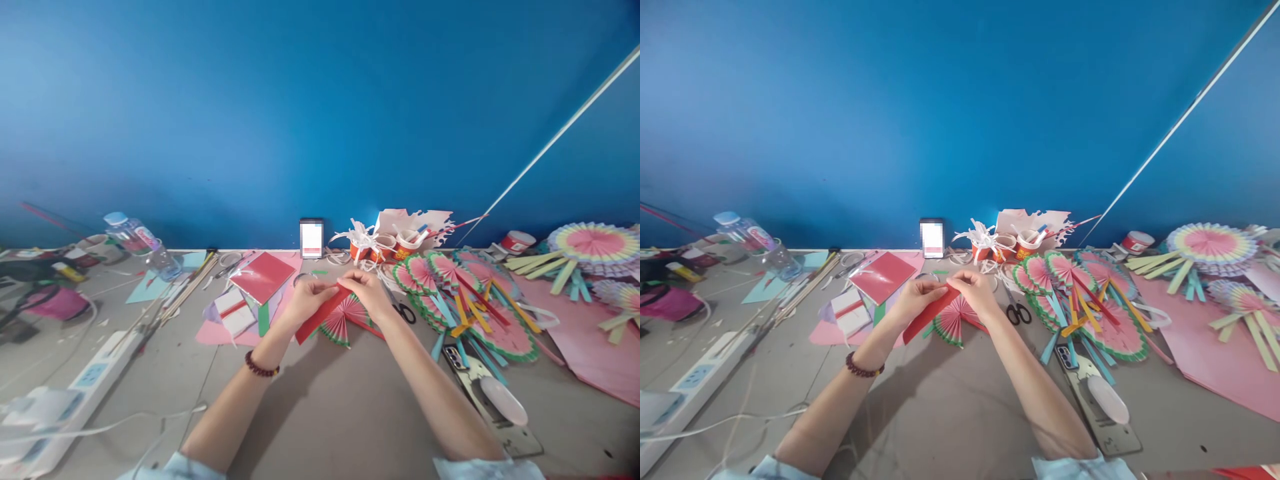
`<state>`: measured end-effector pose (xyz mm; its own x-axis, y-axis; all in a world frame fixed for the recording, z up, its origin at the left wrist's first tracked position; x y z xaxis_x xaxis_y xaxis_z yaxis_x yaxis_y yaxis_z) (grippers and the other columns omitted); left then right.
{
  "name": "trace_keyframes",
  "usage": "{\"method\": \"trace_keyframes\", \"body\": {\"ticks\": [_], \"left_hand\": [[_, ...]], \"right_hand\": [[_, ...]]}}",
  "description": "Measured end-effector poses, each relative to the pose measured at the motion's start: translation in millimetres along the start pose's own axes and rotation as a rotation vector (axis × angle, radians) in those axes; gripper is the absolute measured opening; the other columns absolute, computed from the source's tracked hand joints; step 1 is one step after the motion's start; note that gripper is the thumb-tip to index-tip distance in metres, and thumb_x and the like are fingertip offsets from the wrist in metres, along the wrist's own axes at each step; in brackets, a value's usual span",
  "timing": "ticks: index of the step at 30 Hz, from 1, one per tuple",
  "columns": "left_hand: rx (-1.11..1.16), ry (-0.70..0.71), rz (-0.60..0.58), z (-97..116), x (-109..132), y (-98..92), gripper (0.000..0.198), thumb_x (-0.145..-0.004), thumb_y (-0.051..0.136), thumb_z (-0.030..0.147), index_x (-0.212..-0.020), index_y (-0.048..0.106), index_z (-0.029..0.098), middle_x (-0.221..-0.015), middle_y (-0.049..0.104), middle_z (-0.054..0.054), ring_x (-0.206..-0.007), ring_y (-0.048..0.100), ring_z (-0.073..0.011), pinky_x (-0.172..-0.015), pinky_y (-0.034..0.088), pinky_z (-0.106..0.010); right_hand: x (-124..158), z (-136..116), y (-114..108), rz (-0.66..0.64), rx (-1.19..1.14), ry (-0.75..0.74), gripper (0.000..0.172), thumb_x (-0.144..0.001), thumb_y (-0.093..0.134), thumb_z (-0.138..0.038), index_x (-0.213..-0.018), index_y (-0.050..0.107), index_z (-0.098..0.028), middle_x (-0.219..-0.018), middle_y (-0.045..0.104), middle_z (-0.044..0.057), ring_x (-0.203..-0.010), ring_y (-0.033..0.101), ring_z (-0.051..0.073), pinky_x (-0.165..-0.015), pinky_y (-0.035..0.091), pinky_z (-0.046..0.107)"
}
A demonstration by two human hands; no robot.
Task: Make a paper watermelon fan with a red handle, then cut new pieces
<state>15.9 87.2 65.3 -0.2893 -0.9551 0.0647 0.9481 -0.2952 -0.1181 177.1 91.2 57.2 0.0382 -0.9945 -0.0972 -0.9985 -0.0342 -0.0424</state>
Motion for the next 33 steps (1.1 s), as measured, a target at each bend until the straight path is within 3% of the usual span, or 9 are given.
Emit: {"method": "trace_keyframes", "body": {"ticks": [4,10,33], "left_hand": [[0.043,-0.082,-0.120,-4.9,-1.7,-1.1,0.034,-0.066,0.071,0.048,-0.076,0.074,0.016,-0.067,0.068,-0.004,-0.055,0.055,-0.0128,-0.050,0.039,-0.021],[0.053,-0.100,-0.151,-5.9,-3.2,-3.5,0.037,-0.064,0.071,0.051,-0.074,0.073,0.015,-0.063,0.065,-0.003,-0.051,0.053,-0.0117,-0.046,0.034,-0.021],[0.046,-0.078,-0.067,-4.7,-3.2,-5.1,0.031,-0.056,0.079,0.044,-0.060,0.068,0.015,-0.059,0.063,-0.001,-0.051,0.052,-0.0113,-0.048,0.036,-0.022]], "right_hand": [[-0.6,0.3,-5.3,0.082,0.104,-0.056,0.022,-0.071,0.064,-0.040,-0.063,0.060,-0.019,-0.061,0.055,-0.001,-0.058,0.047,0.013,-0.056,0.037,0.026],[-0.4,-2.4,-7.4,0.106,0.127,-0.068,0.024,-0.071,0.061,-0.044,-0.067,0.063,-0.020,-0.064,0.058,0.001,-0.057,0.048,0.014,-0.052,0.039,0.026],[0.6,-2.0,-6.1,0.082,0.149,-0.087,0.022,-0.073,0.063,-0.042,-0.069,0.065,-0.021,-0.065,0.061,0.001,-0.055,0.051,0.014,-0.054,0.039,0.027]]}}
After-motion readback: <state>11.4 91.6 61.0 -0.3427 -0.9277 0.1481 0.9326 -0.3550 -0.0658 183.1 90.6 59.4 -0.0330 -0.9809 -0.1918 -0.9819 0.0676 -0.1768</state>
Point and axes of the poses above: each hand's wrist, its own x-axis away from the middle knuckle, its own y-axis out of the palm, z = x × y, the point moved 1 cm from there along -x, towards the middle knuckle
